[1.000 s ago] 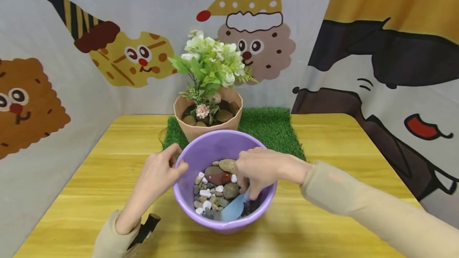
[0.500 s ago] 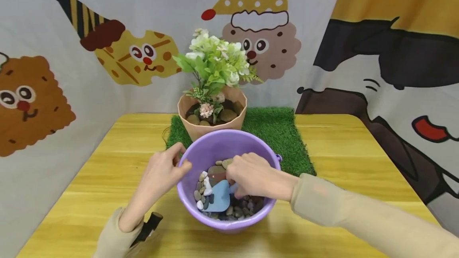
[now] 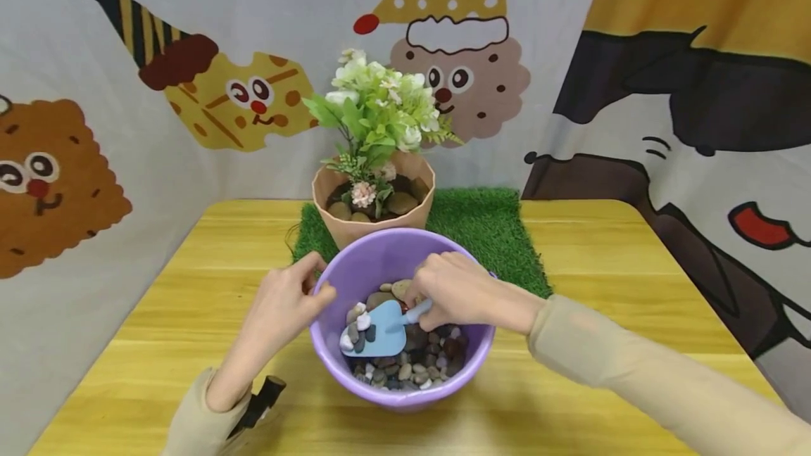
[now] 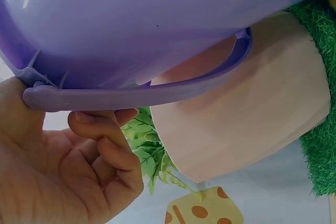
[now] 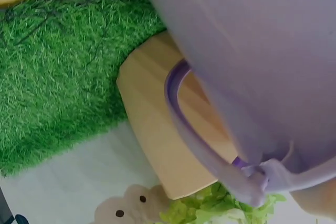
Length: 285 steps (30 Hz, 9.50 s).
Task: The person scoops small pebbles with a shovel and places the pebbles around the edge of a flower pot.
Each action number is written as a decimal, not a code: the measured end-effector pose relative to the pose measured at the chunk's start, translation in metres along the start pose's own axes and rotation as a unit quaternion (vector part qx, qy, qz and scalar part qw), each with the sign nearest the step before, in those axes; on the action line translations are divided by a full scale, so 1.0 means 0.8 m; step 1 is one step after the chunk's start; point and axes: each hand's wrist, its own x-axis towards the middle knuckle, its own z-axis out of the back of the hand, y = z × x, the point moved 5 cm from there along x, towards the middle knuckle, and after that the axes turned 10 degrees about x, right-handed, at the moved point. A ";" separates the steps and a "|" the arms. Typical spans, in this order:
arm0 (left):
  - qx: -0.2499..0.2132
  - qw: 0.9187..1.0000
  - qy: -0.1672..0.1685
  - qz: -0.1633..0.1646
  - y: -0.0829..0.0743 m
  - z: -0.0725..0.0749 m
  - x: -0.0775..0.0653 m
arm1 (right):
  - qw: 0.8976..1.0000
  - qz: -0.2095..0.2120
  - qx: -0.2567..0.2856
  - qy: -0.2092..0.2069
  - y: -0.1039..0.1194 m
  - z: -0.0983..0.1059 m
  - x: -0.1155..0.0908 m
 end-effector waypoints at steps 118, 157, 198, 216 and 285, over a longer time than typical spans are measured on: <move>-0.022 0.999 0.018 0.014 0.004 -0.002 -0.002 | 0.905 -0.318 -0.260 -0.111 -0.091 0.147 0.055; -0.025 0.999 0.018 0.020 0.006 -0.003 -0.002 | 0.946 -0.172 -0.226 -0.154 0.008 0.117 -0.025; -0.022 1.000 0.011 0.005 0.004 -0.001 0.000 | 0.916 0.063 -0.396 0.026 0.081 0.014 -0.005; -0.015 1.000 0.013 0.009 0.004 -0.003 0.000 | 0.942 0.073 -0.316 0.092 0.068 -0.010 0.002; -0.013 1.000 0.008 0.010 0.004 0.000 0.000 | 0.999 0.024 0.012 -0.026 -0.016 0.040 -0.015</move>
